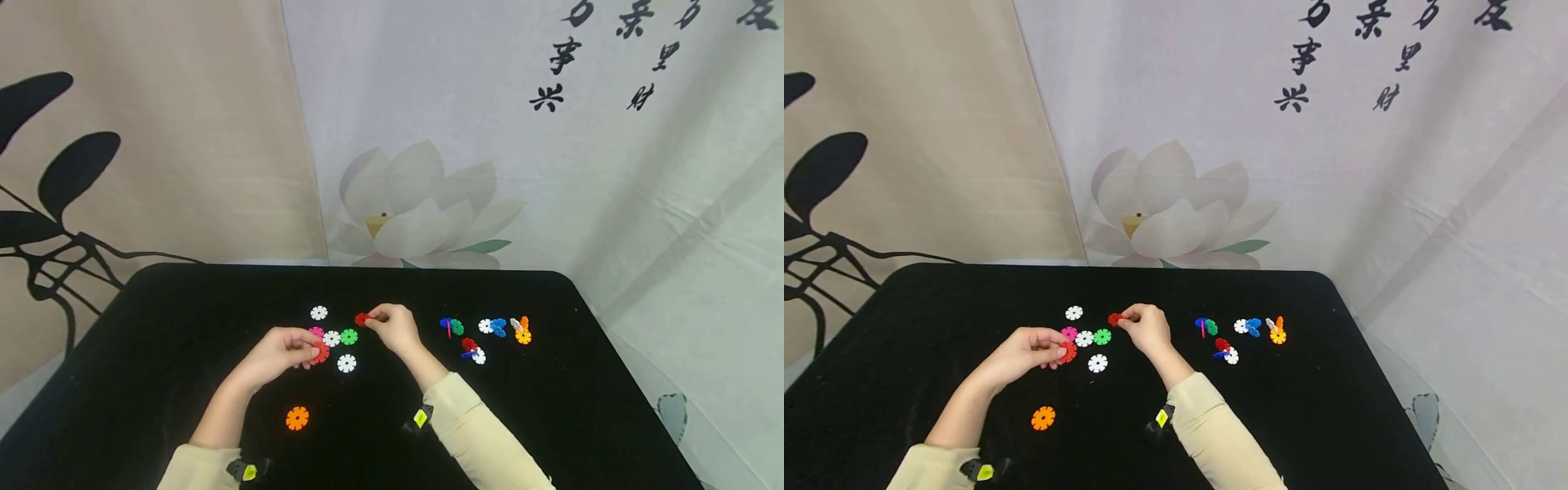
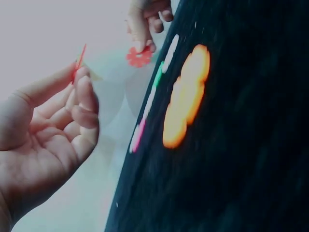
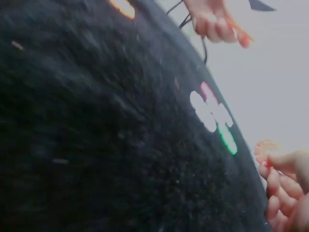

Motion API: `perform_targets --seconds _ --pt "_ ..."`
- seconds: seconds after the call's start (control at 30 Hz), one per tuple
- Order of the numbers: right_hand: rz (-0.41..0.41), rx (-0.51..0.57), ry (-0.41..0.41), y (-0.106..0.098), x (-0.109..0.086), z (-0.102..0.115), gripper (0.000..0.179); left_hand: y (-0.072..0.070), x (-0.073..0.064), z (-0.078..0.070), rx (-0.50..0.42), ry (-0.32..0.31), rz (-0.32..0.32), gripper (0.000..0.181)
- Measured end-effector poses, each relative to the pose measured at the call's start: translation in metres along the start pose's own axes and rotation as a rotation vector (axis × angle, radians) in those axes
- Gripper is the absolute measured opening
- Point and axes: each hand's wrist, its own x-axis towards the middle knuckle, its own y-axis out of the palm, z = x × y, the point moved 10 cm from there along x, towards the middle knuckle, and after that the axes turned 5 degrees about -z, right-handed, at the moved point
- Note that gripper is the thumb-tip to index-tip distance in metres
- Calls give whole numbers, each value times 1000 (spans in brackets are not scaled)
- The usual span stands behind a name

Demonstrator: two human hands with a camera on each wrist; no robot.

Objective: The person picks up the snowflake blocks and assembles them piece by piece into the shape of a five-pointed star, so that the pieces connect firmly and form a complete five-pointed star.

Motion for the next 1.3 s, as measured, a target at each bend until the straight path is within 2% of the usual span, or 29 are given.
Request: perform_targets --seconds 0.27,0.43,0.53,0.7,0.83,1.0,1.13,1.3 --pt "-25 196 -93 -32 -41 23 7 14 2 -28 -98 24 -103 23" --pt "-42 262 -72 -54 -67 34 9 27 1 -41 -147 -19 -133 23" --pt "-35 276 -78 -67 -84 50 8 36 0 -45 -170 -56 -151 24" --pt "-67 273 -177 -87 -108 81 7 51 -4 -53 -187 -88 -153 24" --pt "-126 238 -230 -89 -113 73 10 59 -7 -58 -194 -92 -158 21" --pt "-157 216 -234 -87 -114 59 14 66 -10 -59 -214 -95 -162 18" --pt "-160 216 -271 -91 -119 72 13 71 -10 -59 -221 -91 -150 18" --pt "-182 198 -399 -100 -128 102 15 77 -9 -61 -216 -58 -123 16"
